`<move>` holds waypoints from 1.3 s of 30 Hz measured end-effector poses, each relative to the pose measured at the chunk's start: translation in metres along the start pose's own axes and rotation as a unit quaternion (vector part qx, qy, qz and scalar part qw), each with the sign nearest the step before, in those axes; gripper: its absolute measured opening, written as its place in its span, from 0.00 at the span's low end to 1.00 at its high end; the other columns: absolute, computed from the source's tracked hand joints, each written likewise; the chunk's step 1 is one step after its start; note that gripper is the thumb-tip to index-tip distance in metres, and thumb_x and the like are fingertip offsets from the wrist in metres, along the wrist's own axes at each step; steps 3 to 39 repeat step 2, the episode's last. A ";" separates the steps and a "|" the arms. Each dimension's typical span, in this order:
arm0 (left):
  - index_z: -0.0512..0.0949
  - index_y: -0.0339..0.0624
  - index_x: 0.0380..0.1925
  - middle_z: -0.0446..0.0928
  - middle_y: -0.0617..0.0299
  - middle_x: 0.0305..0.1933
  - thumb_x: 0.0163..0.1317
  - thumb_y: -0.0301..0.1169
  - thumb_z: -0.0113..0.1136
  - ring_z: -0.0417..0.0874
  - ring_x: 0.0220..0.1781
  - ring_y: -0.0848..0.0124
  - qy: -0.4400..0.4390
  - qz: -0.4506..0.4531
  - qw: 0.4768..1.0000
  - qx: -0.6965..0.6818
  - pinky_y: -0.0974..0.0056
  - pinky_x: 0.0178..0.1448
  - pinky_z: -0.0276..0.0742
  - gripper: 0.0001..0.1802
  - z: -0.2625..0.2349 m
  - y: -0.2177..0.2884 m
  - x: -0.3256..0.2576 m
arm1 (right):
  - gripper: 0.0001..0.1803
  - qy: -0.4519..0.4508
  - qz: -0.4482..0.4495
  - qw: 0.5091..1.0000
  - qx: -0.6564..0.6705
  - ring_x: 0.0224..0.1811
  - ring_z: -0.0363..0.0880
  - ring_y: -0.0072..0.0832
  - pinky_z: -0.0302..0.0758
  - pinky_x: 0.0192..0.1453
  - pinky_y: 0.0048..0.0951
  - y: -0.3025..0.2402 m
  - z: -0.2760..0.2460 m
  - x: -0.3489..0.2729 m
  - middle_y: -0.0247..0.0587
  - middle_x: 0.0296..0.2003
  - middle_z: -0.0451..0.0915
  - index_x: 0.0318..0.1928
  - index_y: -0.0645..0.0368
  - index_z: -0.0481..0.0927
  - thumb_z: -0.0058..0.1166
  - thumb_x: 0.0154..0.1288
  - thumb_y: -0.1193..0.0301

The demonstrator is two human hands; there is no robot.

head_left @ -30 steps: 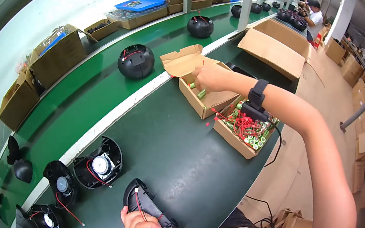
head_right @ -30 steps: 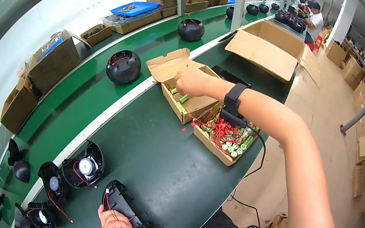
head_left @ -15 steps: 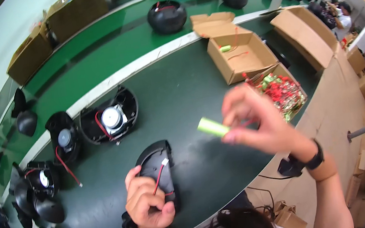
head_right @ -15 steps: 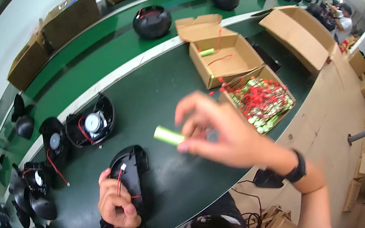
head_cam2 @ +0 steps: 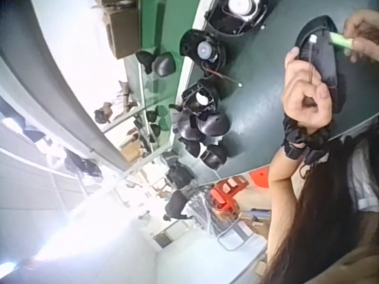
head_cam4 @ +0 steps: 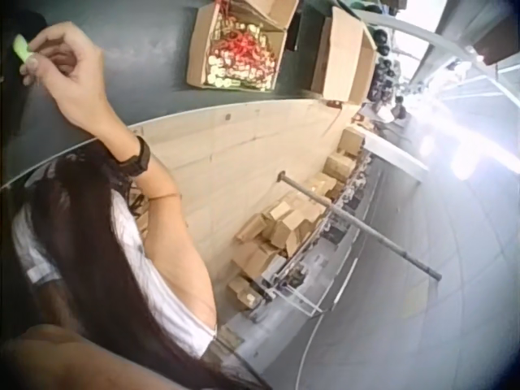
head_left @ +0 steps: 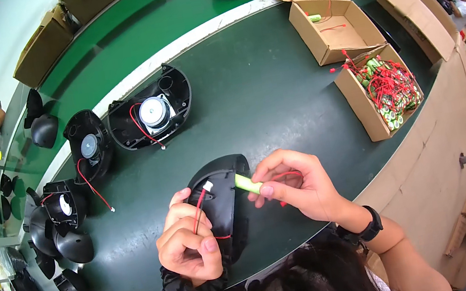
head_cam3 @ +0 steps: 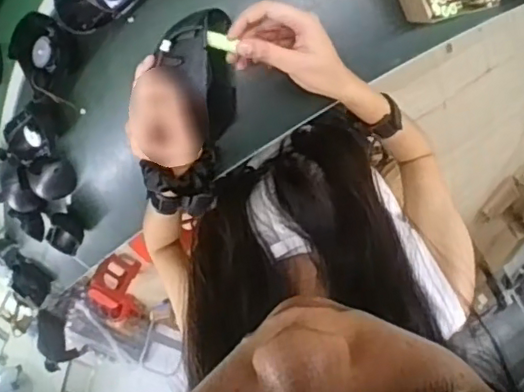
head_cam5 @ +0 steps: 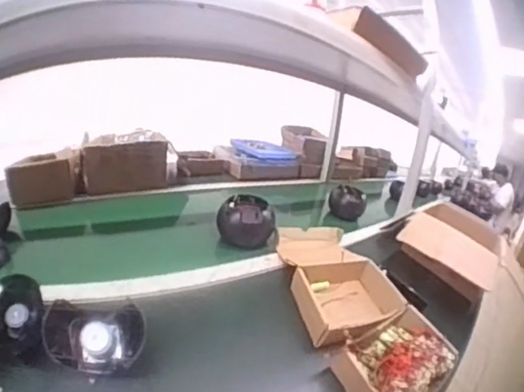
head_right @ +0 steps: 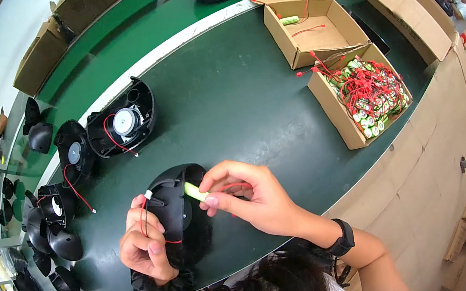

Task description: The person is seen inserting batteries and connecting wires inside plastic speaker housing on an assembly line.

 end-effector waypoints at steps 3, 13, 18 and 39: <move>0.65 0.47 0.15 0.70 0.68 0.16 0.56 0.27 0.56 0.72 0.26 0.70 -0.032 -0.006 0.999 -0.011 0.43 0.63 0.63 0.14 0.003 0.000 0.001 | 0.11 -0.025 0.026 0.999 0.024 0.42 0.82 0.24 0.77 0.50 0.24 0.004 -0.001 0.004 0.40 0.38 0.82 0.49 0.64 0.73 0.53 0.68 0.75; 0.65 0.47 0.15 0.70 0.68 0.16 0.56 0.27 0.56 0.72 0.26 0.70 -0.032 -0.006 0.999 -0.011 0.43 0.63 0.63 0.14 0.003 0.000 0.001 | 0.11 -0.025 0.026 0.999 0.024 0.42 0.82 0.24 0.77 0.50 0.24 0.004 -0.001 0.004 0.40 0.38 0.82 0.49 0.64 0.73 0.53 0.68 0.75; 0.65 0.47 0.15 0.70 0.68 0.16 0.56 0.27 0.56 0.72 0.26 0.70 -0.032 -0.006 0.999 -0.011 0.43 0.63 0.63 0.14 0.003 0.000 0.001 | 0.11 -0.025 0.026 0.999 0.024 0.42 0.82 0.24 0.77 0.50 0.24 0.004 -0.001 0.004 0.40 0.38 0.82 0.49 0.64 0.73 0.53 0.68 0.75; 0.65 0.47 0.15 0.70 0.68 0.16 0.56 0.27 0.56 0.72 0.26 0.70 -0.032 -0.006 0.999 -0.011 0.43 0.63 0.63 0.14 0.003 0.000 0.001 | 0.11 -0.025 0.026 0.999 0.024 0.42 0.82 0.24 0.77 0.50 0.24 0.004 -0.001 0.004 0.40 0.38 0.82 0.49 0.64 0.73 0.53 0.68 0.75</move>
Point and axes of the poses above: each hand's wrist, its own x-axis towards the middle knuckle, its own z-axis out of the palm, y = z × x, the point moved 10 cm from there along x, towards the middle knuckle
